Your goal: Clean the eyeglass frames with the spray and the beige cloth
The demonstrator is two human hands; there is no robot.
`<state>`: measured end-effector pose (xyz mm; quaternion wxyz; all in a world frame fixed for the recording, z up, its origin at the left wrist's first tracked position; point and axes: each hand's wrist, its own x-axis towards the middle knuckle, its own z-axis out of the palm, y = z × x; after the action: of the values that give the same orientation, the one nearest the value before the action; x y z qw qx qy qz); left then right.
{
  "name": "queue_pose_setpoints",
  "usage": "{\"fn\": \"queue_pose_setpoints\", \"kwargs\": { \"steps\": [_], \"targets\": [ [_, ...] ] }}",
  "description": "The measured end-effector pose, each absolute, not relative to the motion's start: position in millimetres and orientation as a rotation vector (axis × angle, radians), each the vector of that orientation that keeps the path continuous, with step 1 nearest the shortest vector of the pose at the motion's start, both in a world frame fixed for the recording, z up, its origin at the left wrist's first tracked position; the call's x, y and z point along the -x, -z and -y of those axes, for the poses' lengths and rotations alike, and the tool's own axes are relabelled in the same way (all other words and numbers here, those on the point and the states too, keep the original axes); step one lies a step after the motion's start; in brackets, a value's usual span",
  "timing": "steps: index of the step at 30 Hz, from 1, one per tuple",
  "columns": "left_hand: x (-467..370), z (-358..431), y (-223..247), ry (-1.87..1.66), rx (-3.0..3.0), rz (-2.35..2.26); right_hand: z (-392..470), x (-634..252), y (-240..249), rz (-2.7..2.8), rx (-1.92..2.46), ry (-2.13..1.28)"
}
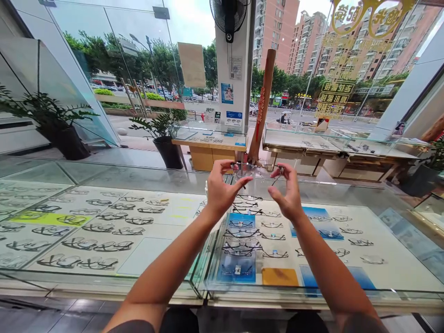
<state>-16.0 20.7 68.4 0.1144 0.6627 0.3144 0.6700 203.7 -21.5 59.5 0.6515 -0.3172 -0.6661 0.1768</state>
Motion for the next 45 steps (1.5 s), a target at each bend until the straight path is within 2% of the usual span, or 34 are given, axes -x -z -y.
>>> {"fn": "queue_pose_setpoints", "kwargs": {
  "steps": [6,17,26,31,36,45],
  "targets": [
    [1.5,-12.6,-106.6,-2.047,-1.861,-0.871,6.7,-199.5,-99.9,1.406,0.752,-0.186],
    [8.9,-0.5,-108.1,-2.072,-1.772,-0.828,44.5,-195.5,-109.2,1.478,0.990,-0.091],
    [5.7,-5.1,-104.4,-2.075,-1.871,-0.794,43.9,-209.1,-109.1,1.458,0.972,-0.224],
    [10.0,-15.6,-104.5,-2.057,-1.985,-0.659,38.1,-213.7,-112.3,1.458,0.892,-0.100],
    [10.6,-22.3,-105.1,-2.187,-2.086,-0.623,33.1,-211.8,-111.7,1.445,0.859,0.071],
    [8.9,-28.8,-101.7,-2.248,-2.089,-0.721,32.1,-208.0,-109.4,1.453,0.894,0.095]
  ]
}}
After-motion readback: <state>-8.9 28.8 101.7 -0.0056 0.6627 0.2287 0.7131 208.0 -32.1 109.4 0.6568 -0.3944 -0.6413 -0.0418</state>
